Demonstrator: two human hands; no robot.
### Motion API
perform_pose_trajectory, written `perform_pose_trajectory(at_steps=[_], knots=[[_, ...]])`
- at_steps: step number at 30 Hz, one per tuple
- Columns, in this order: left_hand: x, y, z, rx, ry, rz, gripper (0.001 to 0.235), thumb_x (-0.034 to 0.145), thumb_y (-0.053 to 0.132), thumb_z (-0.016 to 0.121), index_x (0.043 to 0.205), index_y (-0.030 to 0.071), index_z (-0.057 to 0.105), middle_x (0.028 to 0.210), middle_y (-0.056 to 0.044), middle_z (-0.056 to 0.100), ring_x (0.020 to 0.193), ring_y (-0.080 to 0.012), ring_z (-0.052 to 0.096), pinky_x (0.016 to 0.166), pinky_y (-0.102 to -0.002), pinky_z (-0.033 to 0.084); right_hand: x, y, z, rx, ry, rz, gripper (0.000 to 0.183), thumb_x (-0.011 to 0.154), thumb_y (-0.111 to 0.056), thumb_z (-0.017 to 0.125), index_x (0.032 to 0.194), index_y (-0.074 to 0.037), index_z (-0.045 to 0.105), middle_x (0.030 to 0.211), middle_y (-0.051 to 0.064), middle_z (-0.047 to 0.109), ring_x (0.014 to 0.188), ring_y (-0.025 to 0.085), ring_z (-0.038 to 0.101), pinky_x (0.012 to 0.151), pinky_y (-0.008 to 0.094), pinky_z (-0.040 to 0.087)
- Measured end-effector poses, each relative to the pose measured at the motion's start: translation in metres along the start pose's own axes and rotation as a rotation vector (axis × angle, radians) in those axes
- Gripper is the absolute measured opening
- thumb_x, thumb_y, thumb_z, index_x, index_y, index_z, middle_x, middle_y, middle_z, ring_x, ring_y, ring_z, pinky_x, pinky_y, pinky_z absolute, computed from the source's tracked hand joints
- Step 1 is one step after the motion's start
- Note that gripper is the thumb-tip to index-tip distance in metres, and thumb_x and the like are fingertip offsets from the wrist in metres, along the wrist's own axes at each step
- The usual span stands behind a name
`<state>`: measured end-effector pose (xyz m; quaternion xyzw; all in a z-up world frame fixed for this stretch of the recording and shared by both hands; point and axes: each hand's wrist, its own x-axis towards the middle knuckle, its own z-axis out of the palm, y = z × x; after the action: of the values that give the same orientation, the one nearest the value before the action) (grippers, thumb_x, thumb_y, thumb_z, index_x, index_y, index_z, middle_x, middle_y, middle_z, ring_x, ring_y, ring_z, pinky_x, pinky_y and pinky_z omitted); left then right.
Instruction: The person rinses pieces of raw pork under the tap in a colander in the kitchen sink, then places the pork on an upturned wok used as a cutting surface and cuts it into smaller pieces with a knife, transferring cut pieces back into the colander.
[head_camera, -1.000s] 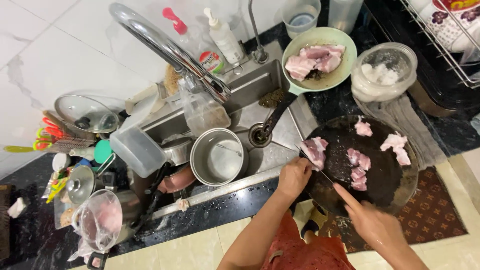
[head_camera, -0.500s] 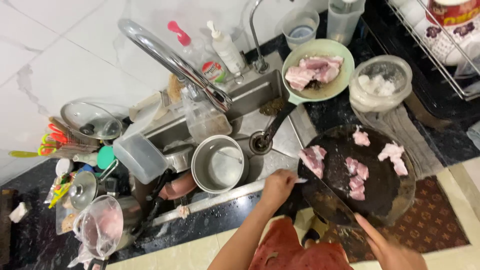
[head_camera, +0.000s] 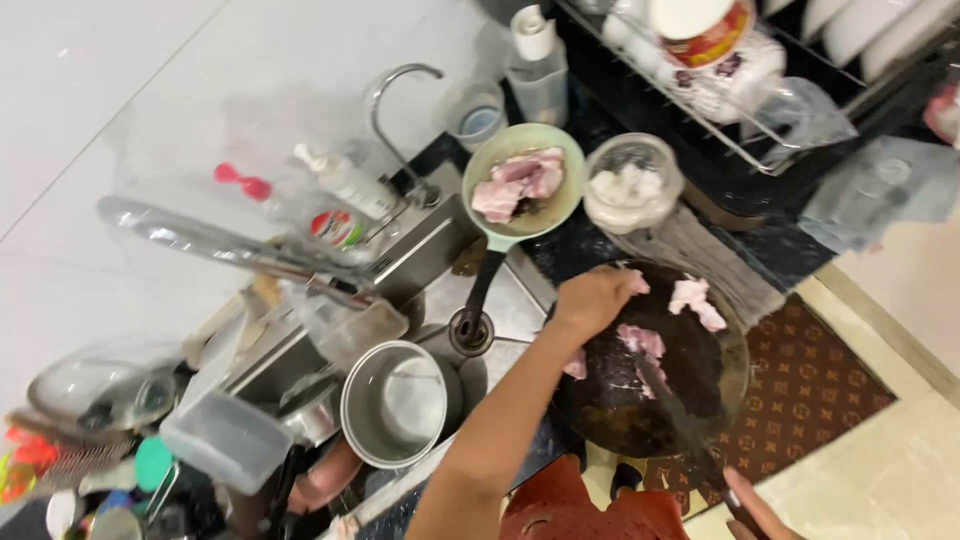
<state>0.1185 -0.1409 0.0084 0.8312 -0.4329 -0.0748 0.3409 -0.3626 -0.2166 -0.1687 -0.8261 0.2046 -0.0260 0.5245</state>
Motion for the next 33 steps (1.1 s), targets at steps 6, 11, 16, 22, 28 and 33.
perform_pose_trajectory(at_steps=[6,11,16,22,28,33], knots=[[-0.002,0.001,-0.025,0.058,-0.264,-0.230,0.054,0.089,0.020,0.060,0.143,0.021,0.057,0.104,-0.010,0.076,0.094,-0.0326,0.072,0.082,-0.047,0.056,0.131,-0.256,-0.064,0.009,0.077,0.449,0.068,0.093,-0.022,0.068,0.156,-0.037,0.044,0.108,0.015,0.074,0.090,0.024,0.072,0.078,0.035,0.056],[-0.004,-0.010,-0.024,0.062,-0.467,-0.400,0.069,0.089,0.020,0.058,0.156,0.020,0.043,0.107,-0.010,0.079,0.103,-0.0316,0.072,0.090,-0.047,0.055,0.185,-0.288,-0.072,0.072,-0.007,0.668,0.066,0.100,-0.031,0.067,0.156,-0.052,0.041,0.063,0.012,0.061,0.048,0.018,0.051,0.053,0.036,0.049],[-0.024,0.005,-0.023,0.255,-0.619,-0.315,0.070,0.093,0.022,0.056,0.160,0.019,0.036,0.117,-0.018,0.072,0.104,-0.0362,0.069,0.090,-0.049,0.054,0.184,-0.297,-0.074,0.177,-0.061,0.743,0.064,0.100,-0.029,0.064,0.155,-0.053,0.041,0.061,0.008,0.054,0.045,0.018,0.045,0.046,0.037,0.041],[-0.035,0.032,-0.104,0.186,-0.563,-0.322,0.057,0.098,0.023,0.051,0.154,0.030,0.047,0.130,-0.008,0.068,0.104,-0.0272,0.072,0.090,-0.042,0.057,0.168,-0.292,-0.089,0.158,-0.075,0.797,0.063,0.101,-0.028,0.063,0.154,-0.052,0.039,0.061,0.007,0.055,0.044,0.018,0.046,0.044,0.035,0.040],[-0.081,0.003,-0.110,0.380,-0.529,0.248,0.073,0.070,0.011,0.076,0.137,0.035,0.062,0.150,-0.008,0.050,0.133,-0.0370,0.054,0.107,-0.051,0.043,0.149,-0.300,-0.095,0.303,-0.001,0.812,0.063,0.101,-0.025,0.062,0.156,-0.048,0.041,0.060,0.008,0.049,0.043,0.018,0.040,0.041,0.036,0.034],[-0.078,-0.012,-0.083,0.115,-0.644,-0.147,0.054,0.081,0.013,0.076,0.132,0.027,0.067,0.145,-0.009,0.058,0.127,-0.0291,0.062,0.111,-0.035,0.049,0.137,-0.287,-0.083,0.330,-0.033,0.771,0.065,0.099,-0.023,0.063,0.156,-0.046,0.040,0.058,0.007,0.050,0.042,0.017,0.040,0.041,0.034,0.035]])
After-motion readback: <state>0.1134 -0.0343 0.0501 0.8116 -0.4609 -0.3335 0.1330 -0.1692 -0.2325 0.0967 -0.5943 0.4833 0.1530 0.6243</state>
